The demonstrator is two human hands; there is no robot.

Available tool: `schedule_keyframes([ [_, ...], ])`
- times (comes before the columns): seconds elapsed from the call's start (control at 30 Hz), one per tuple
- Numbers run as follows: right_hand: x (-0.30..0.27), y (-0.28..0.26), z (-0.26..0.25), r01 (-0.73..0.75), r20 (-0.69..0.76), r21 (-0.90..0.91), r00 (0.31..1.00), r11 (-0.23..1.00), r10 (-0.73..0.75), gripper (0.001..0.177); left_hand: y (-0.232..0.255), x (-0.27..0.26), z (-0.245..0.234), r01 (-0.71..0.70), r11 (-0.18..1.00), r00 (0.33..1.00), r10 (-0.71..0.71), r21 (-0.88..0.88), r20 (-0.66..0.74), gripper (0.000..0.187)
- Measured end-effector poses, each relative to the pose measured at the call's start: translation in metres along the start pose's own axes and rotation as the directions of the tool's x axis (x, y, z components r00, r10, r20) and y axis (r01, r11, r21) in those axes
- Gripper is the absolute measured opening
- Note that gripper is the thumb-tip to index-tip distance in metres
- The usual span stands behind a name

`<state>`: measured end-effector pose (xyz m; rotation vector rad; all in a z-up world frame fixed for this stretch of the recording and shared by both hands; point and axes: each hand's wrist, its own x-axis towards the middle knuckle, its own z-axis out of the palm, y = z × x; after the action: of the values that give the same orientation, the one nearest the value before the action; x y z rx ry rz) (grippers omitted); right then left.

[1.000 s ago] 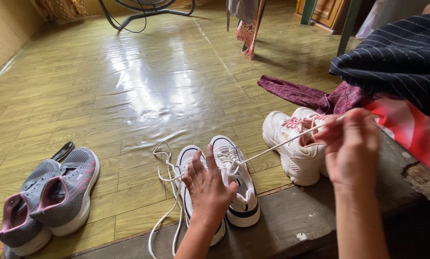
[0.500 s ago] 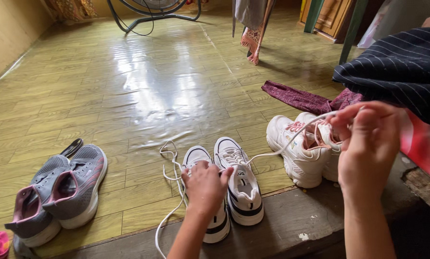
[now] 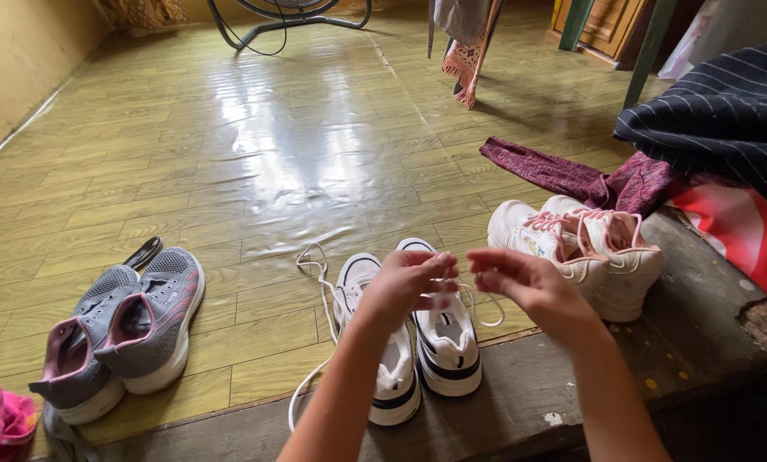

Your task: The person unlaces a pair of white sneakers and then relaces them. They remove the laces from the eyelets, then thread the laces back through the eyelets and tie a knot.

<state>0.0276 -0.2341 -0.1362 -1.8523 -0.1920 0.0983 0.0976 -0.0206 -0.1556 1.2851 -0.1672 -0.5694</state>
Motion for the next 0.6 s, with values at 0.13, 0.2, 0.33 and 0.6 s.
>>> schedule_keyframes([
  [0.13,0.018,0.040,0.009,-0.272,-0.039,-0.180,0.962,0.945,0.270,0.050,-0.025,0.010,0.013,-0.120,0.880,0.993,0.097,-0.460,-0.074,0.025],
  [0.2,0.016,0.066,0.009,-0.310,0.034,-0.241,0.944,0.920,0.327,0.048,-0.031,0.010,0.010,-0.274,0.962,0.942,0.266,-0.013,-0.205,0.022],
  [0.33,0.015,0.105,0.002,-0.296,0.168,-0.176,0.931,0.939,0.325,0.043,-0.032,-0.005,0.004,-0.393,0.589,0.731,0.666,0.706,-0.148,0.018],
  [0.6,0.015,0.111,-0.002,-0.275,0.123,-0.158,0.947,0.948,0.295,0.029,-0.032,-0.042,0.028,-0.305,0.039,0.846,0.469,0.952,0.252,0.008],
])
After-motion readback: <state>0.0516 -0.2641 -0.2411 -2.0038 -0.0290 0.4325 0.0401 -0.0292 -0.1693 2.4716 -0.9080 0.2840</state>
